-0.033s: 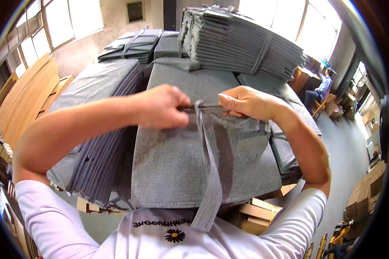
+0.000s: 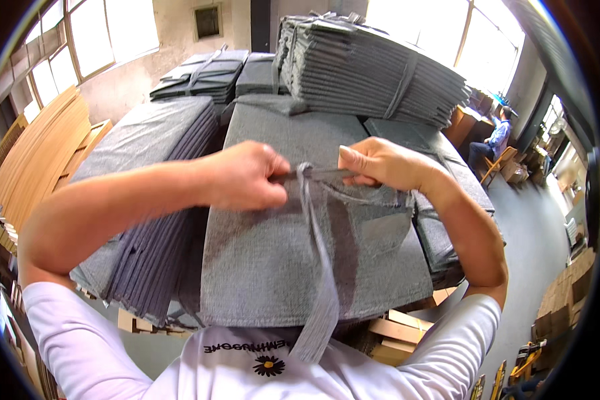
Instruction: The person assembles a wooden chair by placing a triangular frame, slatted seat, and backrest onto a cardboard work surface, wrapping each component with protective paper, and stacking them. The person then moves to a stack of gray fabric cushions, unties the bundle, and separates individual cushions.
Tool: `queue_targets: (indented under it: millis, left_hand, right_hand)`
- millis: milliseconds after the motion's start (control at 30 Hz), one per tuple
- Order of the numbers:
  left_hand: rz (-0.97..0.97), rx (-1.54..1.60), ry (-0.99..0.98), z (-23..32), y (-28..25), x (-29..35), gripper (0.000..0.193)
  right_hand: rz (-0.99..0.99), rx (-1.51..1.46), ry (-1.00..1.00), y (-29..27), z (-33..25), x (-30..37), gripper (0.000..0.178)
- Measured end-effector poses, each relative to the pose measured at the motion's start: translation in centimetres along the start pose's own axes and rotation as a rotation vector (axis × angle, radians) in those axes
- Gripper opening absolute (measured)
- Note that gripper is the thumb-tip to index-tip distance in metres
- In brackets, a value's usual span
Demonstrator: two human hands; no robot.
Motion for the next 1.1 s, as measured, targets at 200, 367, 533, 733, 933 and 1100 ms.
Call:
queue_targets:
  millis: [200, 367, 533, 733, 933, 1100]
  left_hand:
    - [-0.044, 0.104, 0.066, -0.1, 2.1, 2.0, 0.019]
    - [-0.009, -0.193, 0.298, 1.0, 2.8, 4.2, 0.029]
    - [0.019, -0.22, 0.302, 0.8, 3.7, 5.4, 0.031]
    - [-0.059, -0.324, 0.273, 2.2, 3.6, 7.3, 0.036]
    - [-0.013, -0.371, 0.38, 1.8, 5.0, 9.9, 0.045]
    - [0.035, -0.375, 0.465, 2.2, 7.0, 12.8, 0.039]
  right_hand:
    - [0.15, 0.191, -0.254, 2.7, -0.1, 2.8, 0.055]
    - [0.262, 0.387, -0.326, 5.5, -1.0, 4.5, 0.046]
    - [0.38, 0.398, -0.461, 6.9, -0.9, 5.3, 0.037]
    - [0.296, 0.463, -0.419, 7.7, -3.1, 7.3, 0.033]
    - [0.27, 0.494, -0.459, 9.4, -4.6, 9.1, 0.036]
    - [0.189, 0.54, -0.499, 10.4, -6.6, 11.6, 0.041]
Point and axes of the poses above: each hand's wrist, its own x-axis away from the middle knuckle, its own y-axis out of the palm, z = x × y, the point moved 1 cm from there along -x, towards the middle knuckle, and after that the axes turned 1 degree about y, right-handed, at the moved point
